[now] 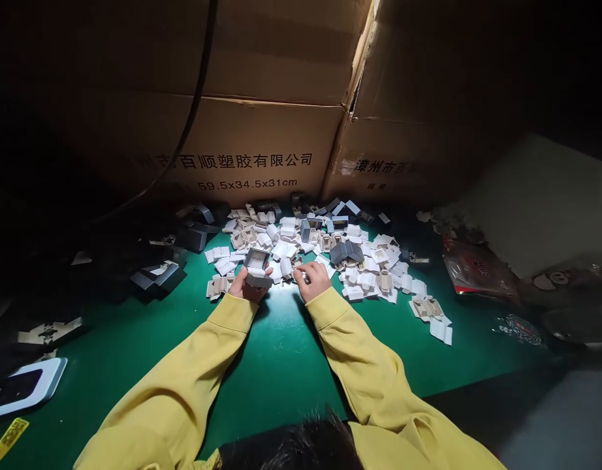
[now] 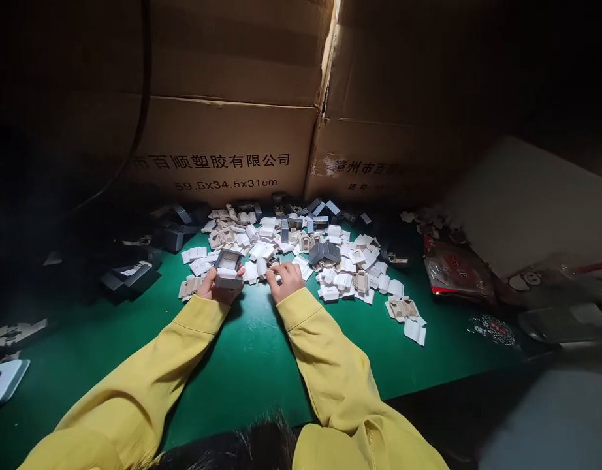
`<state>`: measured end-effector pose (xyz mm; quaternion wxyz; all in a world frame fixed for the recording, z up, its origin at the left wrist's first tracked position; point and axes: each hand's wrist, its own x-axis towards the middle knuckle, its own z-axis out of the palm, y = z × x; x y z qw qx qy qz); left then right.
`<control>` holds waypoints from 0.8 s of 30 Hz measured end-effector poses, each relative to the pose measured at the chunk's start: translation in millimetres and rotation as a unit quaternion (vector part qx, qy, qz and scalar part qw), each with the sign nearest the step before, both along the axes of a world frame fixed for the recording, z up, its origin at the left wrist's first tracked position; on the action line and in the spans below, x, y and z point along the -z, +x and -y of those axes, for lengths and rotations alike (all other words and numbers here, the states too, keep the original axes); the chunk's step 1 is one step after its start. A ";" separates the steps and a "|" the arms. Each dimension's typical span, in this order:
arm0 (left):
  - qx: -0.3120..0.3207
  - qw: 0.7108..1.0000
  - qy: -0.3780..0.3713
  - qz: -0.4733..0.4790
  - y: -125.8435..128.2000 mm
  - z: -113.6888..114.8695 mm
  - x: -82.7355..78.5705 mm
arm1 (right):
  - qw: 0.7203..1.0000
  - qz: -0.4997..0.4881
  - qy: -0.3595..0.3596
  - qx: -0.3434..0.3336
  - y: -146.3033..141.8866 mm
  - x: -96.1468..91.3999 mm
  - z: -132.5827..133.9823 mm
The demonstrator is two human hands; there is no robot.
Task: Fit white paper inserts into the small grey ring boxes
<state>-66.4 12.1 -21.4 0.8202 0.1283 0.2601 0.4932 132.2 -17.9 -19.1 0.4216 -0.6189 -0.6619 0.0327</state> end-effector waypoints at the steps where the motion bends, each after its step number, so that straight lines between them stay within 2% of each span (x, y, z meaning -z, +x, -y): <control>1: -0.008 1.000 -0.006 -0.001 1.9 -0.1 0.1 | 1.000 0.011 -0.016 0.013 -3.8 3.2 -2.7; 6: -0.014 1.000 -0.023 -0.010 11.7 5.3 -5.1 | 0.999 0.018 -0.027 0.039 -14.4 12.3 -15.5; 8: -0.022 0.999 -0.031 -0.010 12.6 6.4 -8.3 | 0.999 -0.022 -0.016 0.034 -11.9 10.8 -16.5; 10: -0.033 0.998 -0.049 -0.002 12.0 5.8 -10.6 | 0.993 -0.115 -0.028 0.016 -8.0 6.6 -13.9; 12: -0.050 0.997 -0.066 0.005 10.8 4.2 -11.7 | 0.966 -0.248 -0.073 -0.006 -5.1 1.6 -9.3; 15: -0.069 0.996 -0.062 0.014 9.8 2.7 -11.7 | 0.901 -0.410 -0.132 -0.037 -3.0 -4.5 -4.3; 20: -0.063 0.996 -0.066 0.025 9.9 4.4 -15.4 | 0.834 -0.516 -0.176 -0.088 0.3 -7.0 -8.7; 24: -0.063 0.995 -0.068 0.019 8.2 8.2 -26.7 | 0.787 -0.574 -0.202 -0.099 -2.6 -9.0 -7.8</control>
